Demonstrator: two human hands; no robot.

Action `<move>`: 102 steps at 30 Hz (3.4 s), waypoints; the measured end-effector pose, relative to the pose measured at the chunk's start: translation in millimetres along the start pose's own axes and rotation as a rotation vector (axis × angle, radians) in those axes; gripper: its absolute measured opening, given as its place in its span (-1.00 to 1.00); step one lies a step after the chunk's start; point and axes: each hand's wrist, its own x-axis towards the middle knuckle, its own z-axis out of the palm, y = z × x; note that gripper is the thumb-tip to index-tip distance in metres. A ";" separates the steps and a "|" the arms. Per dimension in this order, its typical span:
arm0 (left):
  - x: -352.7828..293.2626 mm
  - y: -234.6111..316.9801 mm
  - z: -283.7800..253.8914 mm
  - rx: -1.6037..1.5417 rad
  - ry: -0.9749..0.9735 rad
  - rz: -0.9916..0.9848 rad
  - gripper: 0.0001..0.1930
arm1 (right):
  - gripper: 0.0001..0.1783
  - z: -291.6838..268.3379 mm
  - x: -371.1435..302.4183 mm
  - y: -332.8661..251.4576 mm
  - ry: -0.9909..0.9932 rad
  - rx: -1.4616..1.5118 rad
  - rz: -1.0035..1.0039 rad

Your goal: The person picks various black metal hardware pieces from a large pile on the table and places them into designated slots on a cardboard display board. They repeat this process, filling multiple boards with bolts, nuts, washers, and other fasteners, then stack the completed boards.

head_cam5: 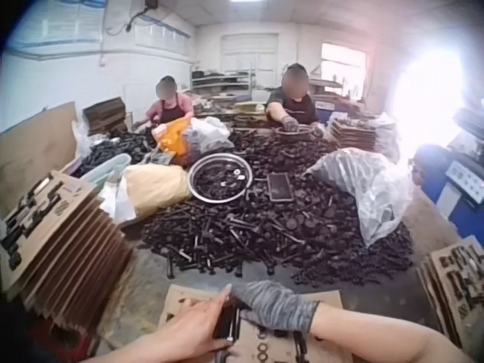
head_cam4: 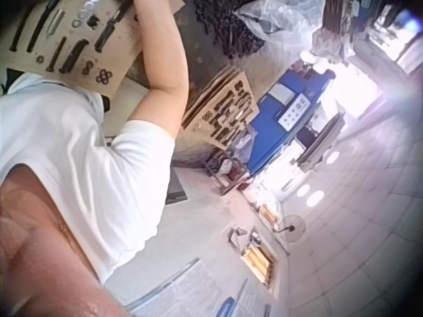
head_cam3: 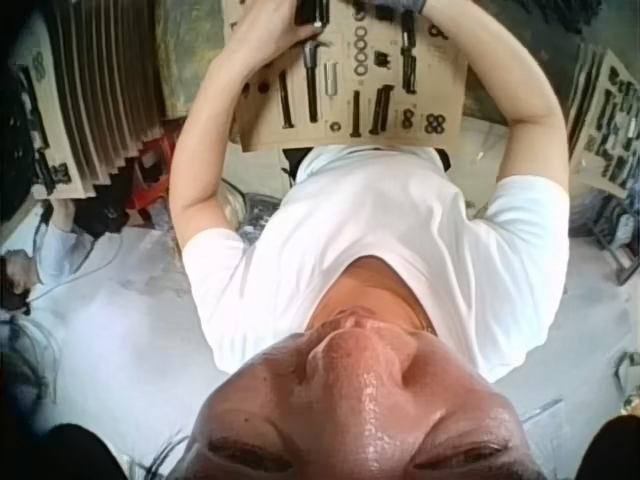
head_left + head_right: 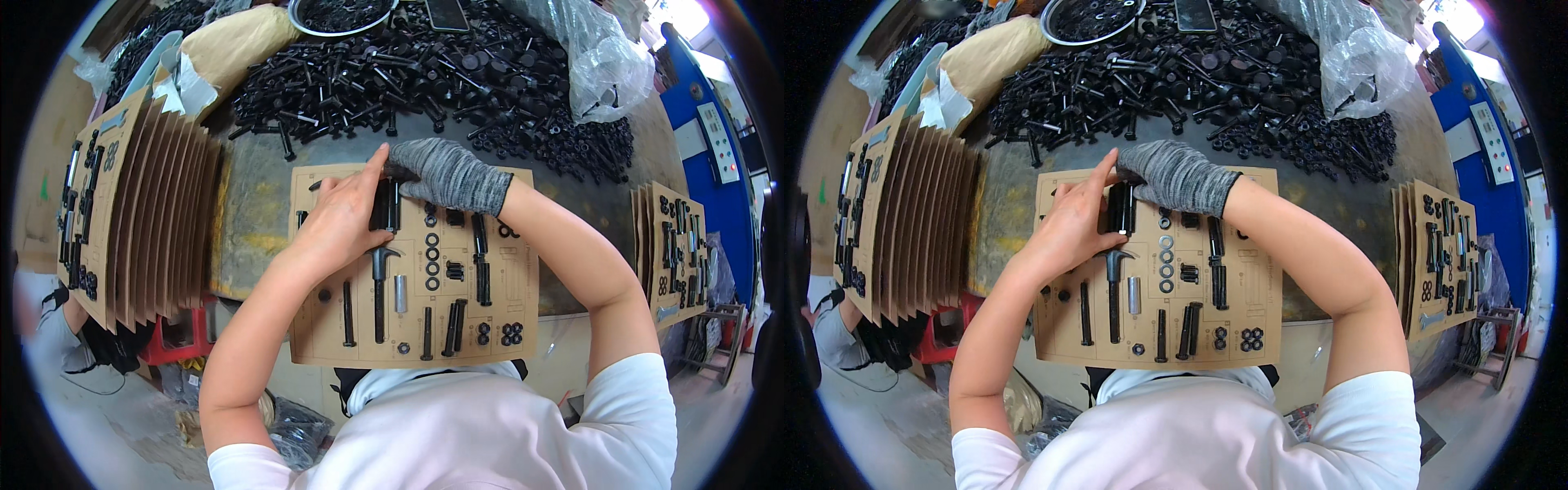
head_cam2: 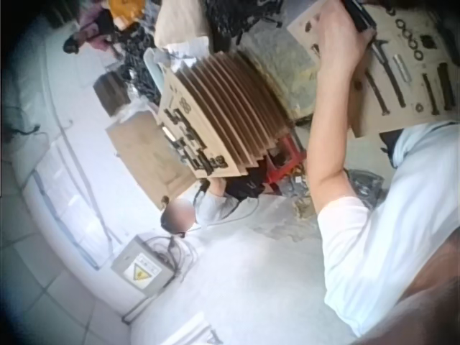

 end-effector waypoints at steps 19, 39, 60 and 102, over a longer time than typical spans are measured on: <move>166.6 12.0 16.4 0.556 0.677 -0.009 -0.77 | -0.62 -32.8 -26.0 75.2 0.487 -0.308 0.519; 89.7 110.6 -14.1 -0.418 0.336 0.106 -0.85 | -0.81 59.4 -279.6 -26.5 0.488 0.114 0.327; 39.4 134.2 102.2 -0.107 0.034 0.115 -0.85 | -0.81 67.9 -271.5 -39.0 0.490 0.052 0.287; 196.2 202.6 0.1 -0.190 -0.165 -0.024 -0.71 | -0.41 0.2 -484.7 -39.5 1.356 1.413 0.593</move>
